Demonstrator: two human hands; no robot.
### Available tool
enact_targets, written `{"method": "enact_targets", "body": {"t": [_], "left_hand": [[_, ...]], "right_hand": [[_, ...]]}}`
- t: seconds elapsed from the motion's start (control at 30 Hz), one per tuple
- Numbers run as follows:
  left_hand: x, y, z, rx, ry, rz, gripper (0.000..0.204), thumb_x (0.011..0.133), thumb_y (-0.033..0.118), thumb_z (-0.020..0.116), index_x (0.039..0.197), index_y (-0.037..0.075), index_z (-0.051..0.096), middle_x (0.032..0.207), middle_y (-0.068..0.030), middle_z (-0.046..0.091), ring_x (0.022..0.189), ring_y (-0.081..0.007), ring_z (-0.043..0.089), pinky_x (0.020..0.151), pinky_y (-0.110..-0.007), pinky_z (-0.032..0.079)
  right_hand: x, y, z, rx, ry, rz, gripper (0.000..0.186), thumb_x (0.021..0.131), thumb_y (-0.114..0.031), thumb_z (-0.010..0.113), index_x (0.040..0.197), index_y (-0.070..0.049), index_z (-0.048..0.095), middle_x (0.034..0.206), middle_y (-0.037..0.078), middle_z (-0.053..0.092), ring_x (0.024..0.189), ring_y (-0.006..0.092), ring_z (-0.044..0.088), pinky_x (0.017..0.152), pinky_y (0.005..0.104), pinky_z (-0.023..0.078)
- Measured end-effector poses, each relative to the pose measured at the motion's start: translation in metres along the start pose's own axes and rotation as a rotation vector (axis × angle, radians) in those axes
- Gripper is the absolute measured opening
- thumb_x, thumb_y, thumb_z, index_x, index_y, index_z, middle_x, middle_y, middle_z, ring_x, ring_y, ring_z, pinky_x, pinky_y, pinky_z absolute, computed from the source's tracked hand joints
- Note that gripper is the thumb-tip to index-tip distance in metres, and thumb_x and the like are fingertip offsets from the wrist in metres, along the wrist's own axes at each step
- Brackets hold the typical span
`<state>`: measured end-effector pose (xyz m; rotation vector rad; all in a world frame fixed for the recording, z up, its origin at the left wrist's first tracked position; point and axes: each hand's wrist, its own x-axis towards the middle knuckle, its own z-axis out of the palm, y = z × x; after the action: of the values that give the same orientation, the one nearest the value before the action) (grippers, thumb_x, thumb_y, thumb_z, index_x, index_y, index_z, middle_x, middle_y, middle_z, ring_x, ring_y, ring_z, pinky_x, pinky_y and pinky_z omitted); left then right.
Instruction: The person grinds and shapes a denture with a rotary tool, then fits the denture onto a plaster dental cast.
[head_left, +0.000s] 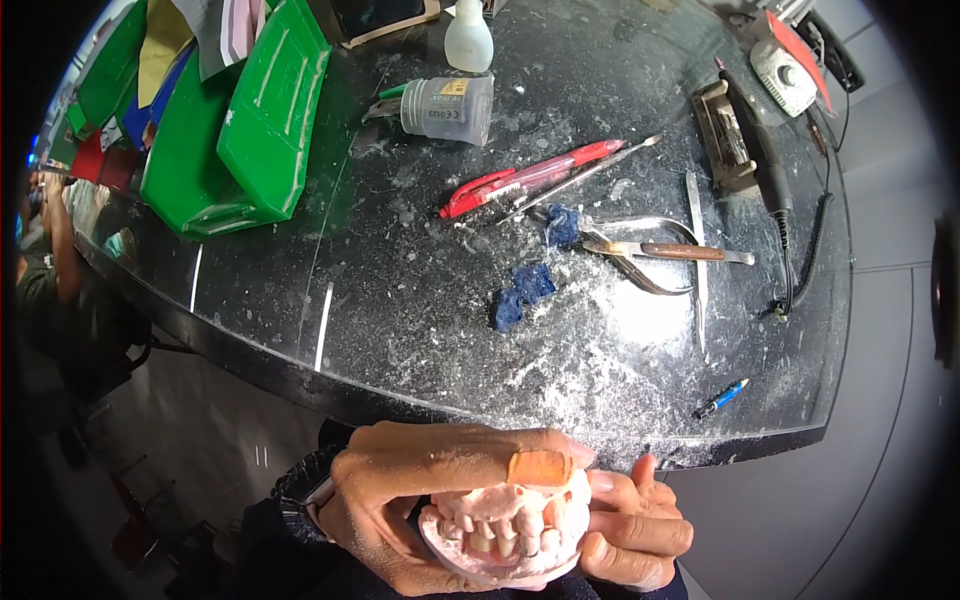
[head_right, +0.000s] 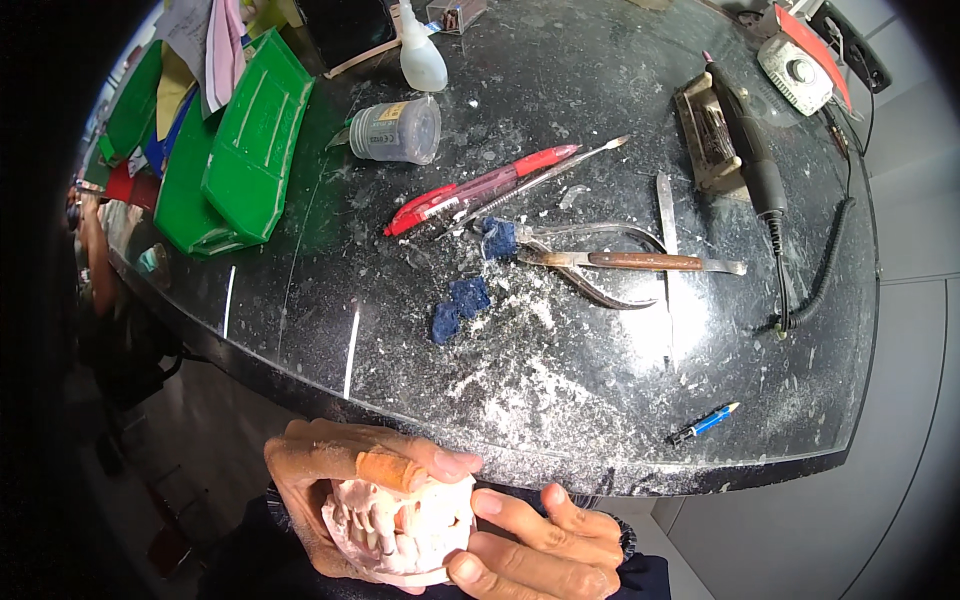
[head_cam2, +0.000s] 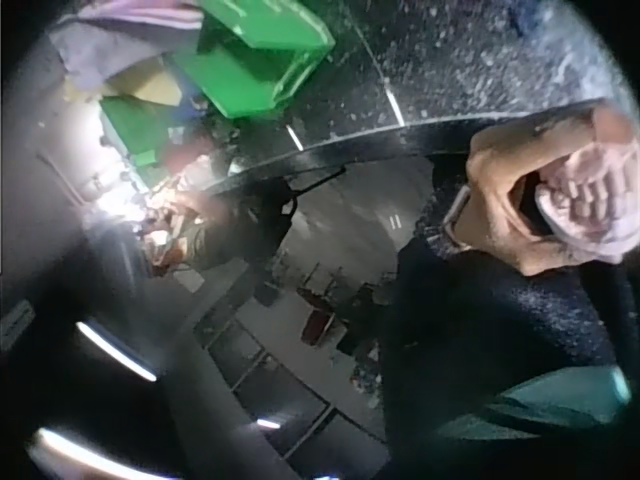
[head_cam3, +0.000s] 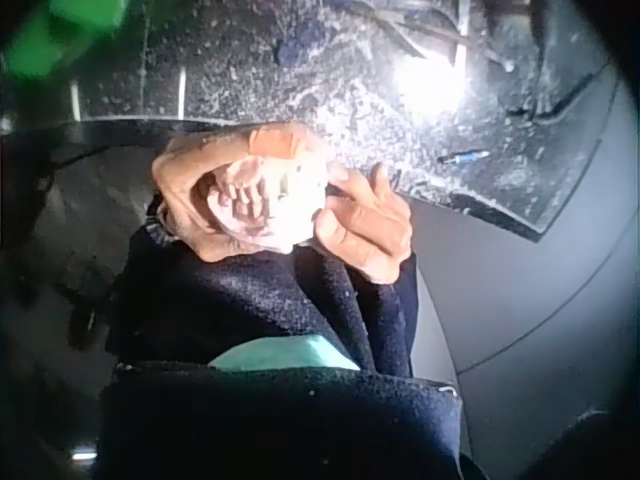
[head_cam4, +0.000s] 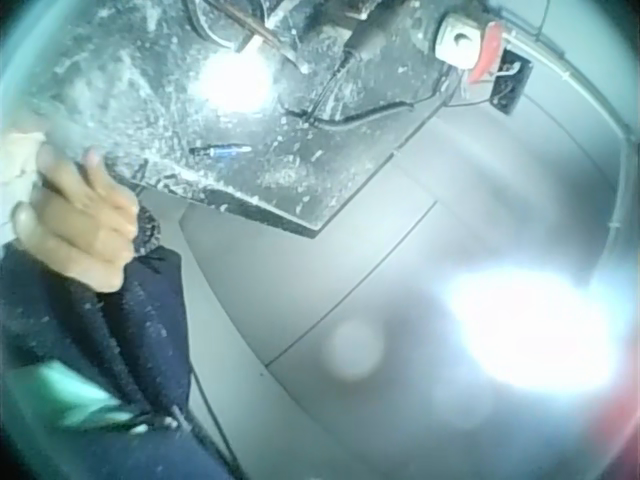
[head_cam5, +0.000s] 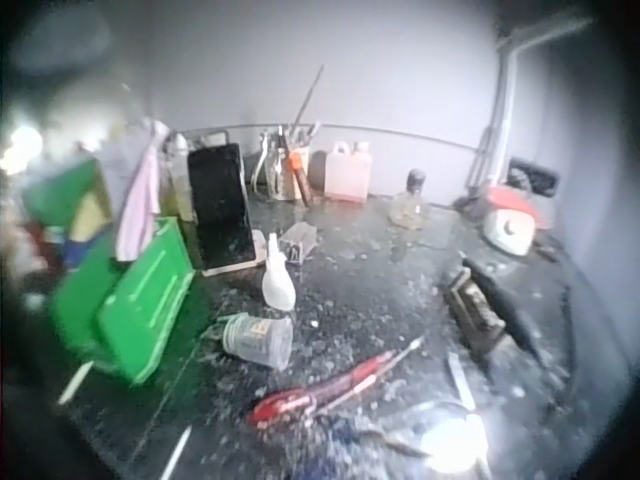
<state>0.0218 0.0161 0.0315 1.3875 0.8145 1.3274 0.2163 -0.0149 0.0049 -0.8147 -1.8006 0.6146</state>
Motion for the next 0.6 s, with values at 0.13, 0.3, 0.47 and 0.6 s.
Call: {"method": "enact_targets", "body": {"t": [0.13,0.3,0.47,0.6], "left_hand": [[0.002,0.009,-0.007,0.037,-0.06,-0.132,0.057,0.061,0.006,0.082,0.111,-0.005,0.056,0.109,-0.022,0.06,0.095,-0.028,0.063,0.081,-0.035,0.051],[0.005,-0.004,-0.011,0.133,-0.121,-0.011,0.069,0.065,0.034,0.078,0.116,-0.004,0.053,0.117,-0.0227,0.055,0.104,-0.0288,0.058,0.082,-0.036,0.048],[-0.006,-0.001,-0.006,-0.083,-0.067,-0.193,0.069,0.089,0.044,0.043,0.133,-0.008,0.028,0.119,-0.0256,0.047,0.102,-0.0282,0.054,0.088,-0.039,0.044],[0.001,-0.007,-0.009,-0.013,0.105,-0.261,0.062,0.096,0.041,0.032,0.136,-0.006,0.024,0.112,-0.0198,0.049,0.099,-0.0231,0.054,0.089,-0.036,0.043]], "right_hand": [[0.016,-0.004,0.011,0.039,0.0,0.111,0.034,0.071,0.004,0.068,0.099,-0.009,0.056,0.087,0.009,0.055,0.092,0.0246,0.063,0.104,0.0401,0.035],[0.023,0.015,0.024,0.174,0.138,0.068,0.035,0.068,-0.001,0.075,0.096,0.004,0.055,0.085,0.018,0.058,0.088,0.035,0.064,0.089,0.0356,0.05],[0.03,0.011,0.044,0.175,0.341,0.119,0.038,0.061,0.01,0.076,0.089,0.004,0.051,0.085,0.015,0.053,0.081,0.0324,0.066,0.086,0.034,0.053],[0.028,0.017,0.046,0.458,0.377,0.137,0.042,0.062,0.015,0.073,0.093,0.002,0.047,0.091,0.016,0.051,0.09,0.0349,0.063,0.093,0.0388,0.048]]}}
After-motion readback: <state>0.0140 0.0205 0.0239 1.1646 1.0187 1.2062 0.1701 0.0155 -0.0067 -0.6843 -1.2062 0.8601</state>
